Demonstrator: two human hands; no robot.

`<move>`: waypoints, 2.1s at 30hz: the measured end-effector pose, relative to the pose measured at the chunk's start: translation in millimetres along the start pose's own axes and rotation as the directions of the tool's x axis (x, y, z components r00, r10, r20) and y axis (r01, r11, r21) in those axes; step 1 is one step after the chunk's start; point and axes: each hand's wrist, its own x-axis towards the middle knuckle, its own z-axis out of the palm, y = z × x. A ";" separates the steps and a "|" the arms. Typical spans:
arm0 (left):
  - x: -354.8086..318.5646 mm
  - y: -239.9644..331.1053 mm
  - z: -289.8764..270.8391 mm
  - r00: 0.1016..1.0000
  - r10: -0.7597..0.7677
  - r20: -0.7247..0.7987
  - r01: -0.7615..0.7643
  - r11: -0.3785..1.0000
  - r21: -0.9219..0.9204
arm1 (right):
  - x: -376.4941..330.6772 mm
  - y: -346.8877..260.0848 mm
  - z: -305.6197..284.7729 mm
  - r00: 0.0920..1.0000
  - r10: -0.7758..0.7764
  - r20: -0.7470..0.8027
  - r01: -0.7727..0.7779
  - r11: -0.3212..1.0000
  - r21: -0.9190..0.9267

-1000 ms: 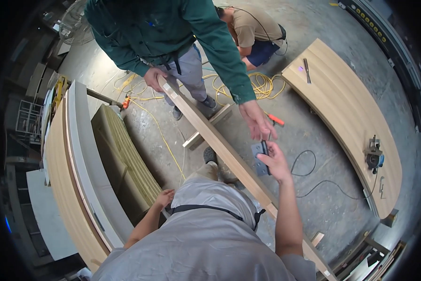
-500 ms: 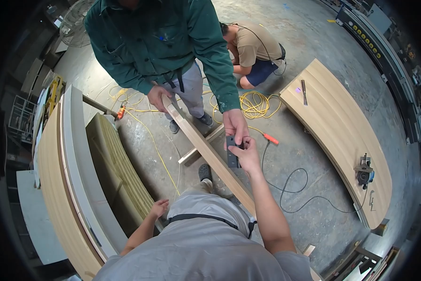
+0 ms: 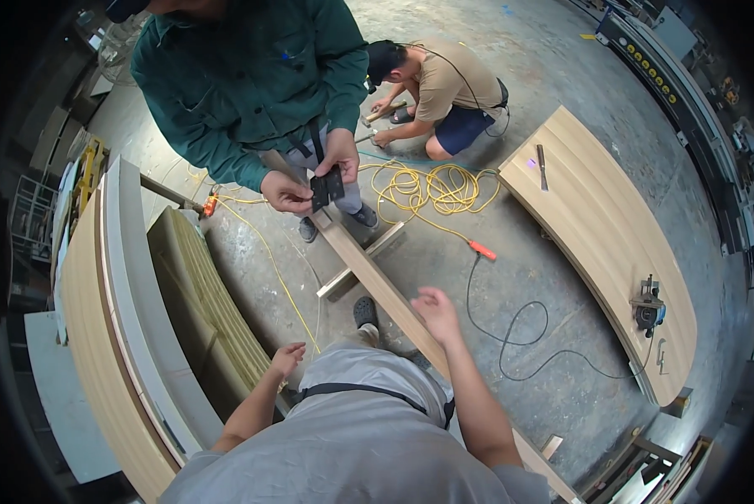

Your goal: Assisting in the manufacturing of furniture by handling large wooden boards and observing the chiseling and fitting of hinges.

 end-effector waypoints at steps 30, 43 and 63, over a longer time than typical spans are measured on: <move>-12.0 10.2 25.4 0.995 -0.011 0.103 -0.013 0.974 0.225 | -83.7 52.2 -54.0 0.949 -0.213 -0.233 0.055 0.840 -0.540; -1.8 19.1 32.8 0.992 0.008 0.129 -0.041 0.966 0.254 | -85.9 41.8 -49.2 0.937 -0.239 -0.254 0.045 0.807 -0.589; 8.2 23.0 29.1 0.989 0.008 0.146 -0.050 0.955 0.292 | -90.9 38.5 -47.1 0.924 -0.268 -0.273 0.037 0.774 -0.633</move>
